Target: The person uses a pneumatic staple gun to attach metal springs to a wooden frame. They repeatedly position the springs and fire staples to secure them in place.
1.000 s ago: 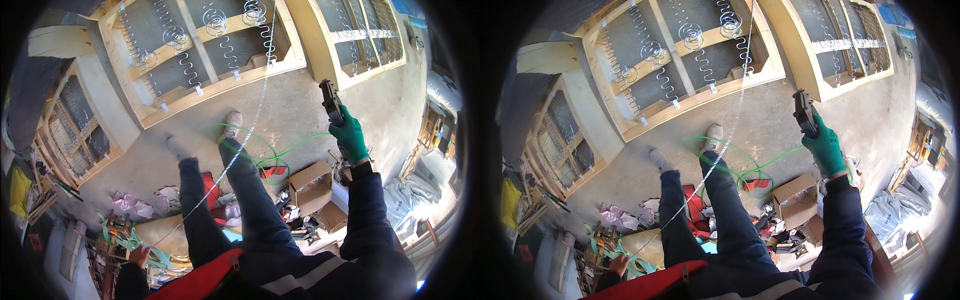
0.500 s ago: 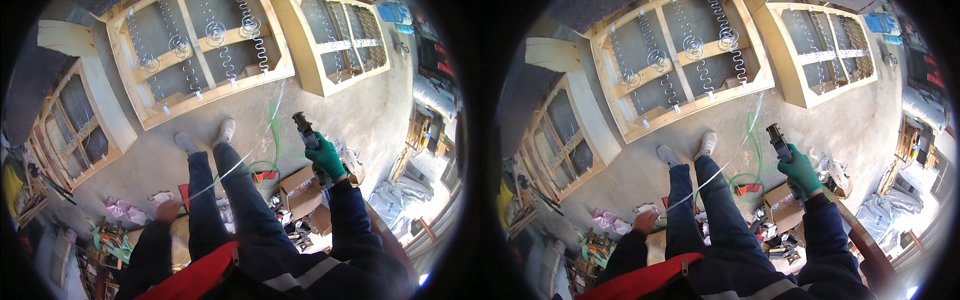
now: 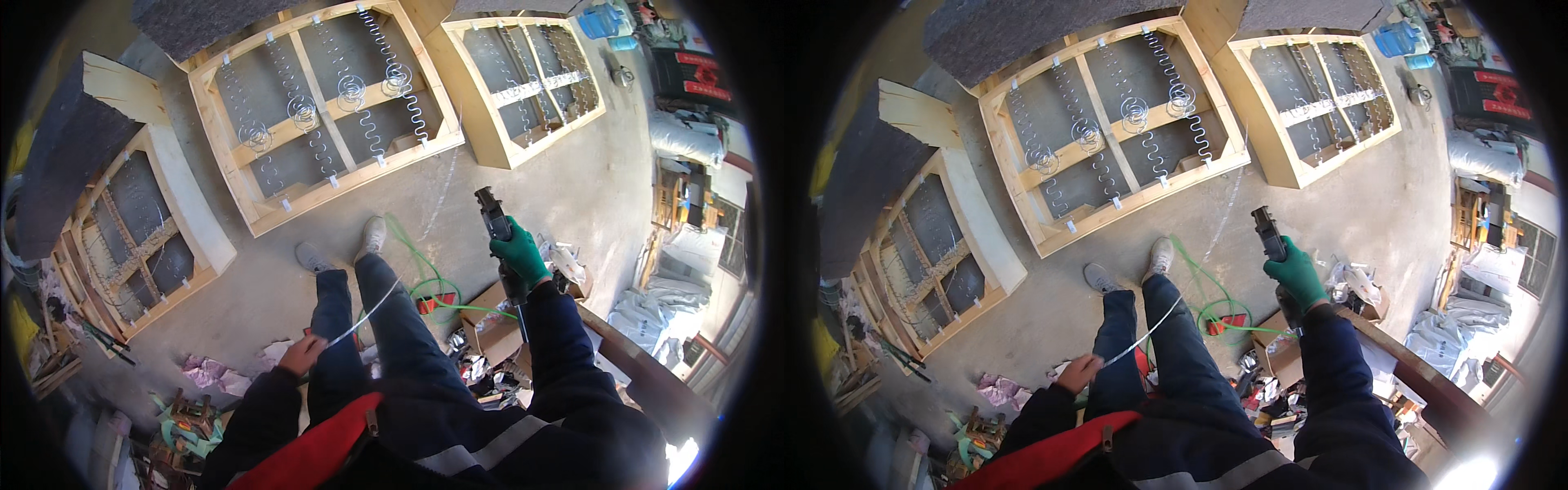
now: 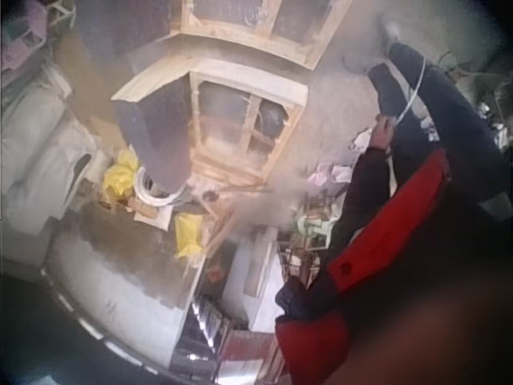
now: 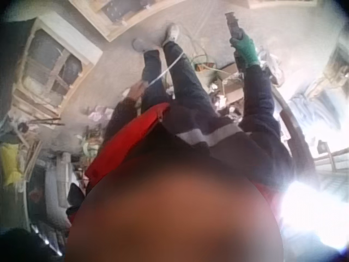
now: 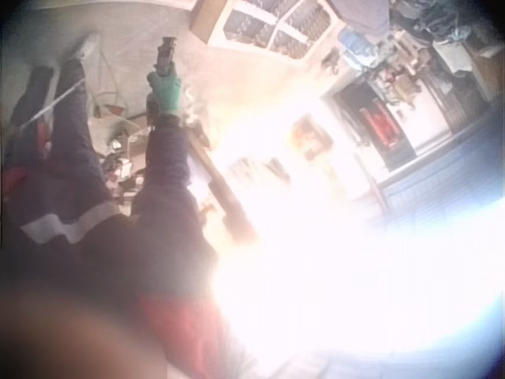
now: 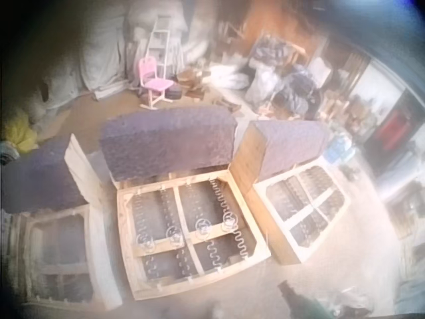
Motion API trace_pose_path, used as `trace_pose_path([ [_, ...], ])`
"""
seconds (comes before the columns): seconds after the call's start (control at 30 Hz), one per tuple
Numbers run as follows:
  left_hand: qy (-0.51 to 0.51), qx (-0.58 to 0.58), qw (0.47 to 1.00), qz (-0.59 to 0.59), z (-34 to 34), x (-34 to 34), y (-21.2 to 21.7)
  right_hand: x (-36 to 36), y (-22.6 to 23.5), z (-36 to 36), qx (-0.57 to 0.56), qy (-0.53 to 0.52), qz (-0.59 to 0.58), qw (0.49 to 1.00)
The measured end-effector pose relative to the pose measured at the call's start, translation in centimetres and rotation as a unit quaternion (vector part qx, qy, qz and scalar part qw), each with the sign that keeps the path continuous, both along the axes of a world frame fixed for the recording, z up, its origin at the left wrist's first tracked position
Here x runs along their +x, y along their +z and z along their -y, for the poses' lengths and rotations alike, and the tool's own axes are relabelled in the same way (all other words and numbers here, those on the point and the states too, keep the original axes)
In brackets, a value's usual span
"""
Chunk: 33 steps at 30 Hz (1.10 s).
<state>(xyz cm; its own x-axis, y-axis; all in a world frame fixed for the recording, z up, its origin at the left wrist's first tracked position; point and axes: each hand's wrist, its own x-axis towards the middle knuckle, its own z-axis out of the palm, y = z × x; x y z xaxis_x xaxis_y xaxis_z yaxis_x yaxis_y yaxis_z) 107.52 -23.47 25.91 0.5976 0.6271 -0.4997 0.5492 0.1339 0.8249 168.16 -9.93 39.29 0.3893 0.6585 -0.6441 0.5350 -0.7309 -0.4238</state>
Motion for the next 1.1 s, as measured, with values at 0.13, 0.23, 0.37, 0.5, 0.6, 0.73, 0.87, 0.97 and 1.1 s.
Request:
trace_pose_path([
  [0.13,-0.061,-0.043,0.974,-0.215,-0.1,-5.0,0.5,-1.9,2.4,0.3,0.017,-0.003,-0.028,0.999],
  [0.23,-0.198,0.045,0.936,-0.287,1.5,-23.3,7.4,-2.1,3.0,0.1,0.010,0.024,0.012,1.000],
  [0.37,-0.178,-0.150,0.912,-0.338,3.4,-36.0,12.5,-2.5,2.7,0.1,0.003,0.033,0.050,0.998],
  [0.5,-0.294,-0.077,0.951,0.052,0.6,-20.6,7.5,-3.8,2.8,0.2,0.005,0.014,0.021,1.000],
  [0.6,0.009,-0.351,0.935,-0.040,-2.2,-3.3,7.5,-4.7,3.1,0.5,0.003,-0.011,0.007,1.000],
  [0.73,0.116,-0.252,0.957,0.079,-8.5,7.2,9.4,-5.4,2.6,1.2,0.003,-0.040,-0.012,0.999],
  [0.87,0.095,0.137,0.980,-0.107,-12.1,8.1,4.2,-4.8,1.2,2.1,0.016,-0.075,-0.019,0.997],
  [0.97,0.095,0.151,0.947,-0.268,-12.9,7.0,-2.7,-3.5,0.1,2.3,-0.003,-0.074,-0.041,0.996],
  [1.1,0.073,0.075,0.954,-0.280,-13.6,8.8,-11.5,-1.4,-2.2,1.2,-0.041,-0.032,-0.027,0.998],
])
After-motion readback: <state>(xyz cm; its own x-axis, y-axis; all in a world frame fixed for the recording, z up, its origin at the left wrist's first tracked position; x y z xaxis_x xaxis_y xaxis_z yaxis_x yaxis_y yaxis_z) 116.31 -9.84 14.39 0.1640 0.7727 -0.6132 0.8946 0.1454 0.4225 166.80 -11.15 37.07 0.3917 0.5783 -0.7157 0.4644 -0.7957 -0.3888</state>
